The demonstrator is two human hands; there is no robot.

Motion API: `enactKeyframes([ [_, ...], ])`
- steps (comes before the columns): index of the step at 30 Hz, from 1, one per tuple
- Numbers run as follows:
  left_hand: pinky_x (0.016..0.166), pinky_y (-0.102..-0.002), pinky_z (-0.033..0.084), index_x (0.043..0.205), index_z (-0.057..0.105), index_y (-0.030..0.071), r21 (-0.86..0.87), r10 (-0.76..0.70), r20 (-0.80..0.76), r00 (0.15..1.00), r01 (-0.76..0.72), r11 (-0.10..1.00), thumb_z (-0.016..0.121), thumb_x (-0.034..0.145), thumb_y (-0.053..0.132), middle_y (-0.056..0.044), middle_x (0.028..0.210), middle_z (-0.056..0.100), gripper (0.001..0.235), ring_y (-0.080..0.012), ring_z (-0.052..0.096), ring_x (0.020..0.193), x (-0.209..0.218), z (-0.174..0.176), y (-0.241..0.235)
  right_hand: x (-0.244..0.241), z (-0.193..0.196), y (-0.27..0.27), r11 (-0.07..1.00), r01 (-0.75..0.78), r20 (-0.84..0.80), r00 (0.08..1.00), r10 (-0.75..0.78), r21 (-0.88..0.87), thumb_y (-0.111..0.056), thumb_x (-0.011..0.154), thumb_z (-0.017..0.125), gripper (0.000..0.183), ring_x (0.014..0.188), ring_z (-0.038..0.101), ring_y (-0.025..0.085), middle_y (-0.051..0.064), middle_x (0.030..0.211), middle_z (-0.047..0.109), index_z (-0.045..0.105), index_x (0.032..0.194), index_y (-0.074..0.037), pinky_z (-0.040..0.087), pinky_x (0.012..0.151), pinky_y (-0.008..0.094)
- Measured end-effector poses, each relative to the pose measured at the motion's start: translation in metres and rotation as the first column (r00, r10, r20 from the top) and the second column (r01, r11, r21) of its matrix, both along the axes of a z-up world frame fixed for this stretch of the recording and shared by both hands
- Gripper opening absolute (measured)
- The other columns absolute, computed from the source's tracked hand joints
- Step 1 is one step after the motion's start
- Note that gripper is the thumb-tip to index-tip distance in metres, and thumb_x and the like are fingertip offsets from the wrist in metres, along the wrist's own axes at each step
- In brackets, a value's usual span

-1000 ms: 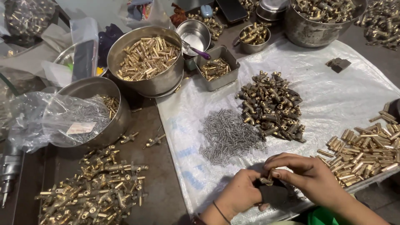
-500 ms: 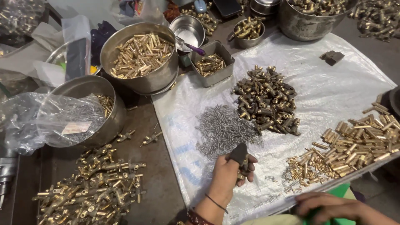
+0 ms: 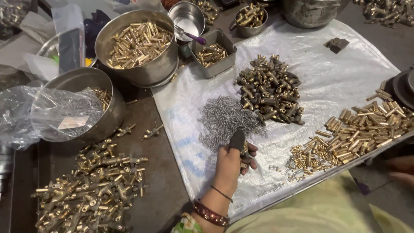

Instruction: Assembling small brass valve or pipe fittings by manually inserting metal pins into them at a workbench.

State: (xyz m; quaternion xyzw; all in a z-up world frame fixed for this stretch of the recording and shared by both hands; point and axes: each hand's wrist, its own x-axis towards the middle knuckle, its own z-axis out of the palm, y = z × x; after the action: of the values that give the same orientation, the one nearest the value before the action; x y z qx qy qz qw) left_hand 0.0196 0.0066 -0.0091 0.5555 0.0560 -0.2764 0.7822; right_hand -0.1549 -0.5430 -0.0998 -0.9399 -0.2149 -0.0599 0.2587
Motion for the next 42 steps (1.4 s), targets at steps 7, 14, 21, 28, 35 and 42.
enactKeyframes([
  [7, 0.042, -0.024, 0.037, 0.086, 0.070, 0.002, 0.041, 0.000, -0.004, 1.000, 0.000, 0.999, 0.052, 0.101, 0.035, -0.004, 0.072, 0.067, 0.041, -0.0114, 0.065, 0.055, 0.004, -0.013, 0.000, 0.084, 0.144, 0.334, 0.966, 0.190, -0.268, 0.935, -0.232, -0.173, -0.026, 0.075, 0.078, 0.027, 0.091, 0.070, 0.024, 0.000, 0.100, 0.072, 0.080, 0.101, -0.020, 0.058, 0.077, 0.036],
  [14, 0.042, -0.023, 0.038, 0.082, 0.069, 0.005, -0.034, -0.002, -0.123, 0.992, -0.002, 0.999, 0.051, 0.101, 0.055, -0.004, 0.068, 0.066, 0.056, -0.0121, 0.063, 0.052, -0.001, 0.012, 0.005, 0.091, 0.121, 0.353, 0.919, 0.172, -0.172, 0.954, -0.245, -0.356, -0.027, 0.073, 0.074, 0.023, 0.088, 0.065, 0.025, 0.001, 0.091, 0.067, 0.079, 0.094, -0.021, 0.056, 0.076, 0.039],
  [21, 0.036, -0.024, 0.035, 0.082, 0.066, 0.005, -0.266, -0.101, -0.212, 0.972, 0.042, 0.963, 0.047, 0.105, 0.055, -0.006, 0.066, 0.063, 0.058, -0.0157, 0.061, 0.048, -0.006, 0.002, 0.003, 0.105, 0.136, 0.355, 0.883, 0.343, -0.344, 0.826, -0.446, -0.321, -0.029, 0.083, 0.076, 0.026, 0.087, 0.071, 0.023, 0.002, 0.097, 0.072, 0.076, 0.106, -0.018, 0.059, 0.074, 0.036],
  [28, 0.036, -0.029, 0.038, 0.090, 0.066, -0.001, -0.266, -0.098, -0.070, 0.993, 0.076, 0.961, 0.042, 0.106, 0.026, -0.011, 0.069, 0.068, 0.040, -0.0196, 0.063, 0.049, -0.008, -0.047, -0.003, 0.124, 0.162, 0.374, 0.947, 0.167, -0.134, 0.982, -0.134, 0.276, -0.003, 0.081, 0.075, 0.023, 0.089, 0.075, 0.024, 0.007, 0.099, 0.074, 0.069, 0.104, -0.008, 0.060, 0.075, 0.035],
  [35, 0.036, -0.026, 0.039, 0.091, 0.066, 0.002, -0.228, -0.122, -0.156, 0.980, 0.085, 0.970, 0.045, 0.113, 0.034, -0.008, 0.070, 0.069, 0.044, -0.0162, 0.064, 0.048, -0.010, -0.008, 0.000, 0.116, 0.149, 0.386, 0.963, 0.166, 0.046, 0.983, -0.180, 0.212, -0.004, 0.079, 0.074, 0.025, 0.095, 0.072, 0.031, 0.010, 0.110, 0.070, 0.068, 0.103, -0.007, 0.058, 0.077, 0.037],
  [42, 0.039, -0.024, 0.037, 0.089, 0.068, 0.005, -0.101, -0.081, -0.116, 0.990, 0.070, 0.992, 0.051, 0.105, 0.042, -0.004, 0.073, 0.068, 0.044, -0.0148, 0.065, 0.051, -0.009, 0.000, 0.001, 0.120, 0.123, 0.370, 0.862, 0.271, -0.173, 0.961, -0.216, 0.429, -0.006, 0.079, 0.077, 0.018, 0.095, 0.075, 0.024, 0.006, 0.104, 0.072, 0.068, 0.096, -0.005, 0.059, 0.084, 0.035],
])
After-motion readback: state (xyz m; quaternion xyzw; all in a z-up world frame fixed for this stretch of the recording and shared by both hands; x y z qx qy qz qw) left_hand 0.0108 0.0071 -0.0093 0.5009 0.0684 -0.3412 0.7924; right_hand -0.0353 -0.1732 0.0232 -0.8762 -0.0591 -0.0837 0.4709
